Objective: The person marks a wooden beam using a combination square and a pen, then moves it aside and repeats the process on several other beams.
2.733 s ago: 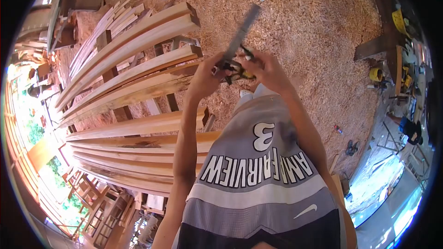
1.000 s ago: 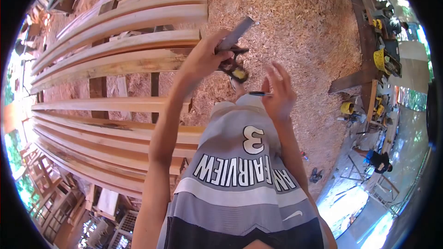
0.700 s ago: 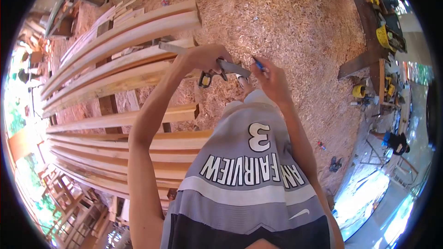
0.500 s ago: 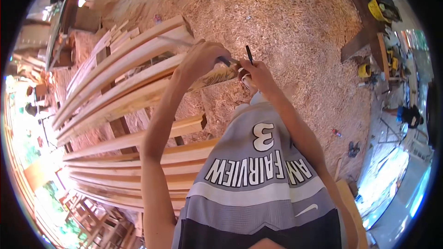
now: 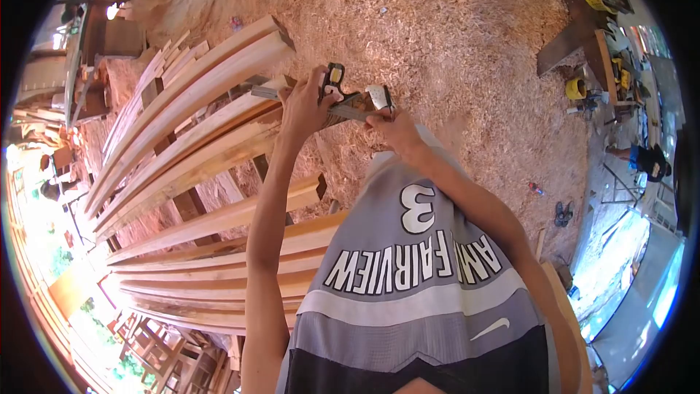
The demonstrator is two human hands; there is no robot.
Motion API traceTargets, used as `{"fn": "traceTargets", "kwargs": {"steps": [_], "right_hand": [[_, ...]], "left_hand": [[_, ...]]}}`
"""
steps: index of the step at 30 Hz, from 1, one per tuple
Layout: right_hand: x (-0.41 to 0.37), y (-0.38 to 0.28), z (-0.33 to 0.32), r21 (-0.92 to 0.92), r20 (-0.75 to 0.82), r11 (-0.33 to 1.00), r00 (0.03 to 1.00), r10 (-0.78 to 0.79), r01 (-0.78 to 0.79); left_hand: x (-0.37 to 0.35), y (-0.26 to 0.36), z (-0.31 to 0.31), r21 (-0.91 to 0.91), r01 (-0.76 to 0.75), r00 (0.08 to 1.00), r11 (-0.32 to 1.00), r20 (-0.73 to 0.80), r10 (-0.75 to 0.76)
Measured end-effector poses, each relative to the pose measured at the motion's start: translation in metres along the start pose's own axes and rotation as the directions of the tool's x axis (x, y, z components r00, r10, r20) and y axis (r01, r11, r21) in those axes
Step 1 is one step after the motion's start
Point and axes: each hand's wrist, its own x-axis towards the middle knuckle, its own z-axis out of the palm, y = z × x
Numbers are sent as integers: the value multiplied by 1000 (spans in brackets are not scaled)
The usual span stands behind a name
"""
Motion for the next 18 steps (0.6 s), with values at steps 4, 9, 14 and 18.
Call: {"fn": "traceTargets", "kwargs": {"steps": [4,9,14,18], "right_hand": [[4,-12,0,-19,7,992,993,121,-121],[3,0,-1,77,88,991,991,98,-105],[6,14,-8,54,144,991,983,117,-126],[10,22,-16,5,219,992,968,119,-123]], "left_hand": [[7,0,3,95,27,994,995,-110,-16],[5,4,19,176,37,994,984,-112,-17],[-10,12,20,149,-84,993,985,-71,95],[-20,15,35,277,-142,971,950,-147,188]]}}
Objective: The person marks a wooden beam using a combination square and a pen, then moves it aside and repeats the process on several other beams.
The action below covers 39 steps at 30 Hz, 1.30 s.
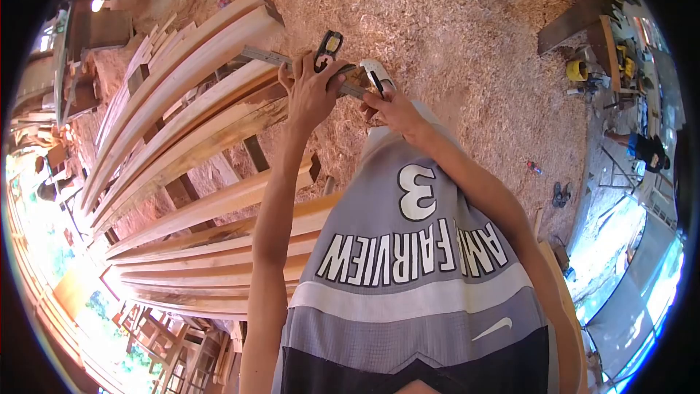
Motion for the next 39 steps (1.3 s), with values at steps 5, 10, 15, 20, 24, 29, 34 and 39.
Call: {"fn": "traceTargets", "kwargs": {"steps": [5,10,15,20,24,29,34,39], "right_hand": [[2,1,-3,-33,-36,998,998,-50,49],[-2,-8,-9,-61,-20,998,1000,1,-3],[-9,-20,-3,-38,-27,999,999,20,-21],[-8,-20,-3,3,-3,999,999,44,-44],[-3,-15,-2,-98,-64,994,997,41,-48],[-5,-2,-1,-41,-86,995,992,-97,93],[-19,-15,3,96,-82,995,996,-32,40],[-29,-17,15,100,-67,995,998,18,-12]], "left_hand": [[-1,7,6,-24,56,998,998,0,-56],[0,6,8,-67,81,996,994,35,-79],[-5,-9,-9,-69,-87,996,994,7,88],[-5,-21,-8,-84,-70,995,994,72,76],[-3,-22,-5,-37,-64,997,997,38,65],[-4,-25,2,-119,-11,999,993,30,15],[-4,-22,-4,-83,-61,998,995,-11,60],[-9,-31,-15,-104,-26,1000,994,-3,26]]}}
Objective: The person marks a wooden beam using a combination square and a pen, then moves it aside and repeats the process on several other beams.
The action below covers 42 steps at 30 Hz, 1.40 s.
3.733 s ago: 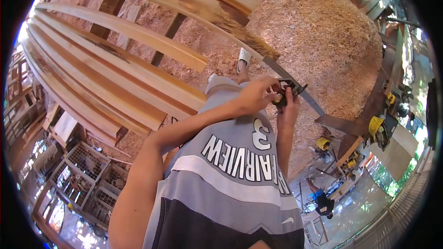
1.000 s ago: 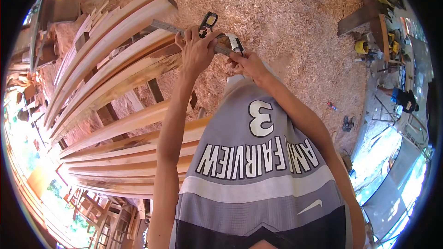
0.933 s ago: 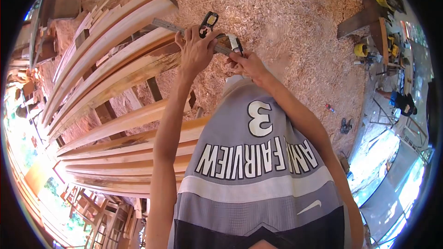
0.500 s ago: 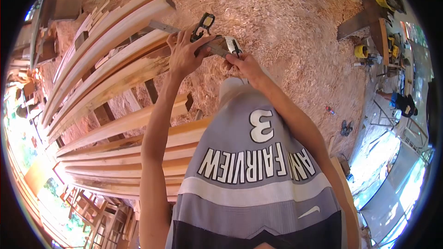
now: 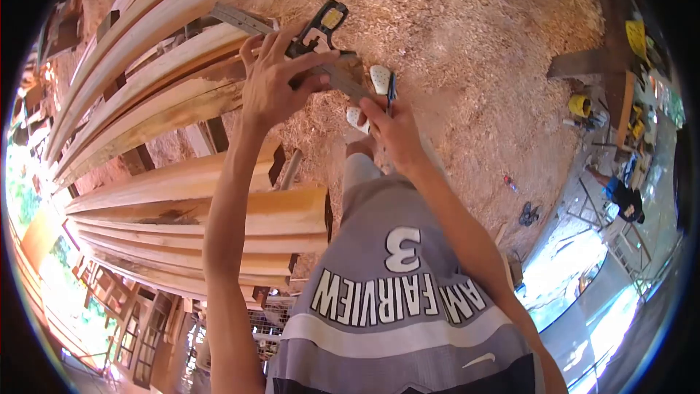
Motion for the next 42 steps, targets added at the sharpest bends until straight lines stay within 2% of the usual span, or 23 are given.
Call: {"fn": "traceTargets", "kwargs": {"steps": [3,4,7,10,11,12,14,15,17,20,21,22,27,29,39,42], "right_hand": [[-5,-4,3,10,-19,1000,1000,-17,17],[-10,0,1,26,-36,999,999,27,-26],[-2,6,-3,119,43,982,988,-150,144],[-3,6,0,63,-8,982,984,-180,181],[-3,8,1,66,-20,982,984,-177,178],[-3,10,2,88,-23,979,983,-184,185],[-1,12,6,107,-7,971,977,-213,212],[-1,13,9,106,-25,968,974,-224,225],[-4,16,12,114,-52,965,972,-230,235],[-3,14,15,175,-93,953,967,-235,249],[-3,13,13,138,-101,964,971,-216,228],[-2,13,12,100,-107,973,975,-195,206],[2,19,13,108,-119,961,963,-244,256],[2,20,13,117,-111,959,963,-244,256],[0,18,15,107,-91,954,958,-271,280],[0,22,14,119,-89,951,957,-277,286]], "left_hand": [[-5,0,2,10,-29,999,1000,-41,29],[-1,1,2,15,-61,998,998,-25,61],[1,1,5,4,-86,995,996,-45,86],[2,2,5,-25,-86,996,996,-35,85],[-1,0,4,-354,66,995,933,87,-38],[-2,3,9,-466,194,981,863,103,-164],[-5,10,20,-681,381,903,625,129,-409],[-4,-2,18,-578,310,943,755,88,-320],[-4,-5,17,-456,226,973,861,72,-217],[1,-6,14,-465,203,978,861,58,-200],[2,-13,14,-305,43,998,952,-30,-55],[4,-18,14,-122,-113,990,986,-93,102],[7,-12,11,-118,-107,991,987,-89,96],[9,-11,10,-126,-156,986,980,-75,147],[4,-9,8,-147,-77,994,986,-92,63],[0,-12,10,-200,-76,997,977,-44,68]]}}
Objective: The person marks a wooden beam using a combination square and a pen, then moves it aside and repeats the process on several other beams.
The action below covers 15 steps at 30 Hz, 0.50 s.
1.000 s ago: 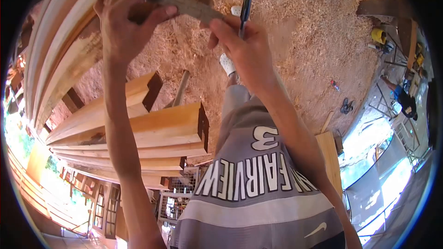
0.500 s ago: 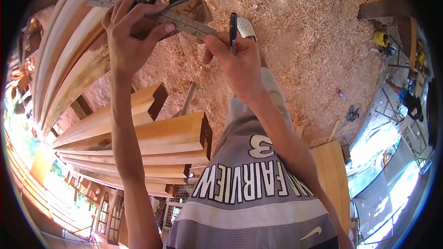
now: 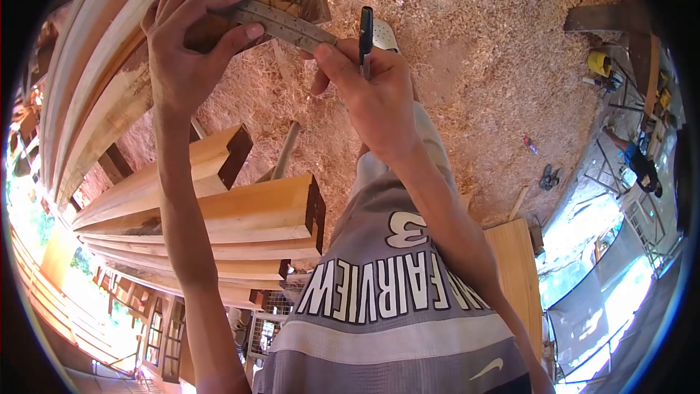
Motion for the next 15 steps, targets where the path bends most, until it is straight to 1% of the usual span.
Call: {"fn": "traceTargets", "kwargs": {"steps": [2,3,6,8,9,11,12,13,14,15], "right_hand": [[0,-2,1,-4,9,1000,1000,2,-2],[-1,-5,3,-18,-4,1000,1000,8,-8],[-2,-4,2,-39,-9,999,1000,22,-22],[-1,-4,2,-51,1,998,1000,22,-21],[-1,-5,4,-30,-15,999,1000,15,-15],[0,-5,6,-9,-31,1000,999,8,-9],[2,-4,5,8,-15,1000,1000,-4,4],[2,-2,5,24,-2,1000,1000,-16,16],[1,-3,4,24,-4,1000,1000,-17,17],[1,-3,4,4,11,1000,1000,14,-14]], "left_hand": [[0,0,0,-123,-3,1000,992,-8,2],[0,-1,-1,-120,-2,1000,993,-9,1],[-2,-4,-1,-93,8,1000,996,-5,-8],[2,-4,-2,-51,-76,997,996,-16,76],[3,1,-2,-51,-77,997,996,-16,76],[4,11,-3,87,-100,991,991,-75,106],[1,7,-2,86,-100,992,991,-72,106],[-4,-2,0,-90,2,999,996,-38,-6],[-5,-4,1,-257,108,994,960,12,-109],[-6,-4,0,-258,107,994,960,11,-108]]}}
